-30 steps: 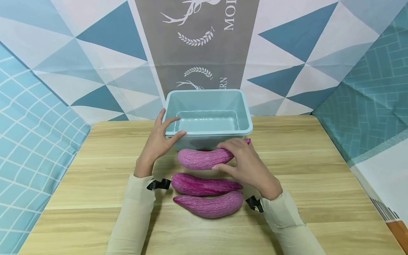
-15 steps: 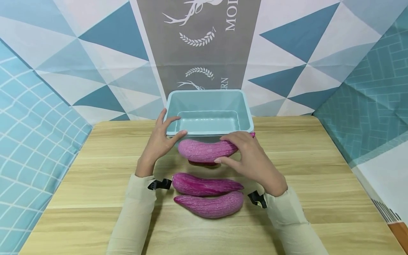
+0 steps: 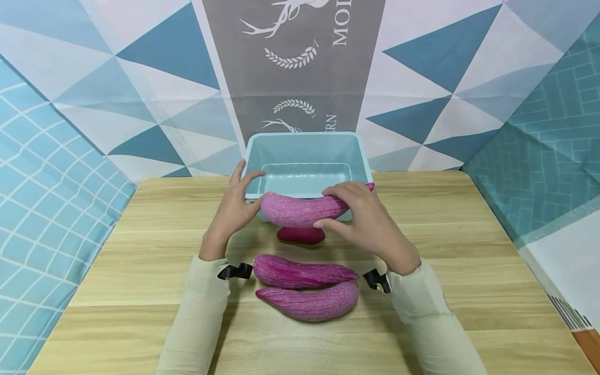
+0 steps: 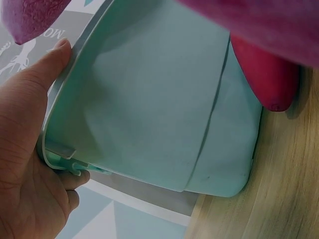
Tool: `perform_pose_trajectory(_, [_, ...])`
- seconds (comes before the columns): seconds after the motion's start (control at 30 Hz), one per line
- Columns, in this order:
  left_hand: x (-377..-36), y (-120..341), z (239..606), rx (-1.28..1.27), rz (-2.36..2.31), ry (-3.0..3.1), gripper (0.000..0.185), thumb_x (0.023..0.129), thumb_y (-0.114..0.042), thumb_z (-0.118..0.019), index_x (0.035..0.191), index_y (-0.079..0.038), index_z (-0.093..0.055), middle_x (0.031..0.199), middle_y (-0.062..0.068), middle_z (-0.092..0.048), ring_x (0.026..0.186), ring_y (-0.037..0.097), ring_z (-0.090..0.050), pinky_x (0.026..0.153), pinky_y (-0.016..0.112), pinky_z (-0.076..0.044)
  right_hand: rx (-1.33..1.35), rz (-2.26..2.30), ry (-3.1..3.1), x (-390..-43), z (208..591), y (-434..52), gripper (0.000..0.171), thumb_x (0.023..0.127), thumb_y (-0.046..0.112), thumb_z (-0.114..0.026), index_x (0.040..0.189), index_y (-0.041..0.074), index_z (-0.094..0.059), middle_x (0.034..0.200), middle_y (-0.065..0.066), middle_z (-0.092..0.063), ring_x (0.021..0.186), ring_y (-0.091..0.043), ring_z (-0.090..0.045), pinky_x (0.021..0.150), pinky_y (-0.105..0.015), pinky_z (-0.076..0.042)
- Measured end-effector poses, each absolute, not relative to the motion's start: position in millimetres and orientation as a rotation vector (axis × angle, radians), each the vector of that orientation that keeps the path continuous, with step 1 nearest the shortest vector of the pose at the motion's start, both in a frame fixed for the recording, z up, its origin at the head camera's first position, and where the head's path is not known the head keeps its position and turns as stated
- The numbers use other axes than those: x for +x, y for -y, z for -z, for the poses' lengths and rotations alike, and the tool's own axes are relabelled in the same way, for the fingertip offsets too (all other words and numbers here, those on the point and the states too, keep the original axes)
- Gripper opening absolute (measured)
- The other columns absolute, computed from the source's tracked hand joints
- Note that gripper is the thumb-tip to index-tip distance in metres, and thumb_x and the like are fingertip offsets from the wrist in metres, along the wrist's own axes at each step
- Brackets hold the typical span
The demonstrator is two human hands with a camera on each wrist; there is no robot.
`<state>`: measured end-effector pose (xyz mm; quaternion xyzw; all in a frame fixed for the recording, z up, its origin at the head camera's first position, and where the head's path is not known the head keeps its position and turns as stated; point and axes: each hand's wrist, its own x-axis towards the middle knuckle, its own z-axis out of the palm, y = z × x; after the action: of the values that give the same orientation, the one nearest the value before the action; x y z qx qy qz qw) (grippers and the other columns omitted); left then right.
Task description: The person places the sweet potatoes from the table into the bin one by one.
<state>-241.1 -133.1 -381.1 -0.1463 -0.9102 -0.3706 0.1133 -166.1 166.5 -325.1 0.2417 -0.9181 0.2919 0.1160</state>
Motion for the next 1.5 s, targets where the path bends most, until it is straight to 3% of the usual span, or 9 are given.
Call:
perform_pose_trajectory(0.17, [-241,134,381,-0.422,1.08,2.68,0.058,0.091,-0.039,-0.073,0.143,-0.021,-0.054,0.171,0.014,-0.009,0.157,0.04,-0.016,0.126,0.06,-0.014,0.733,-0.843,2.676,-173,323,-166,0.056,0.079,0.036,-0.086,0.126,0.013,-0.066,0.122,-0.004,-0.068,0.124,-0.025,-0.055,0.108,-0.052,-0.045])
perform_pose_trajectory(0.6, [-242,134,381,-0.416,1.089,2.68,0.057,0.09,-0.035,-0.073,0.142,-0.022,-0.055,0.171,0.012,-0.009,0.158,0.036,-0.015,0.128,0.058,-0.01,0.709,-0.941,2.676,-193,322,-160,0.057,0.082,0.038,-0.084,0.13,0.014,-0.065,0.128,-0.004,-0.067,0.122,-0.024,-0.057,0.106,-0.049,-0.047])
perform_pose_trajectory(0.87, [-242,135,381,-0.432,1.109,2.665,0.057,0.09,-0.04,-0.074,0.14,-0.023,-0.055,0.171,0.011,-0.008,0.158,0.04,-0.011,0.124,0.064,-0.017,0.725,-0.966,2.65,-209,319,-155,0.055,0.083,0.034,-0.083,0.131,0.014,-0.065,0.128,-0.007,-0.068,0.114,-0.025,-0.059,0.094,-0.046,-0.05])
perform_pose_trajectory(1.03, [-241,135,380,-0.426,1.141,2.663,0.061,0.088,-0.048,-0.074,0.141,-0.025,-0.055,0.172,0.008,-0.007,0.158,0.04,-0.009,0.118,0.068,-0.028,0.716,-0.964,2.643,-219,316,-153,0.056,0.081,0.033,-0.085,0.13,0.013,-0.066,0.123,-0.008,-0.069,0.105,-0.022,-0.058,0.087,-0.042,-0.049])
perform_pose_trajectory(1.17, [-240,134,381,-0.407,1.154,2.663,0.067,0.087,-0.053,-0.073,0.143,-0.023,-0.054,0.172,0.007,-0.007,0.158,0.04,-0.01,0.116,0.066,-0.034,0.73,-0.973,2.643,-229,317,-152,0.056,0.082,0.033,-0.084,0.13,0.011,-0.066,0.124,-0.009,-0.07,0.105,-0.023,-0.06,0.09,-0.043,-0.049])
perform_pose_trajectory(1.5, [-240,133,380,-0.381,1.163,2.685,0.07,0.087,-0.059,-0.071,0.145,-0.025,-0.052,0.172,0.003,-0.006,0.158,0.042,-0.006,0.115,0.068,-0.032,0.733,-1.035,2.695,-253,330,-154,0.055,0.083,0.034,-0.083,0.13,0.011,-0.066,0.13,-0.011,-0.067,0.117,-0.026,-0.06,0.102,-0.047,-0.049])
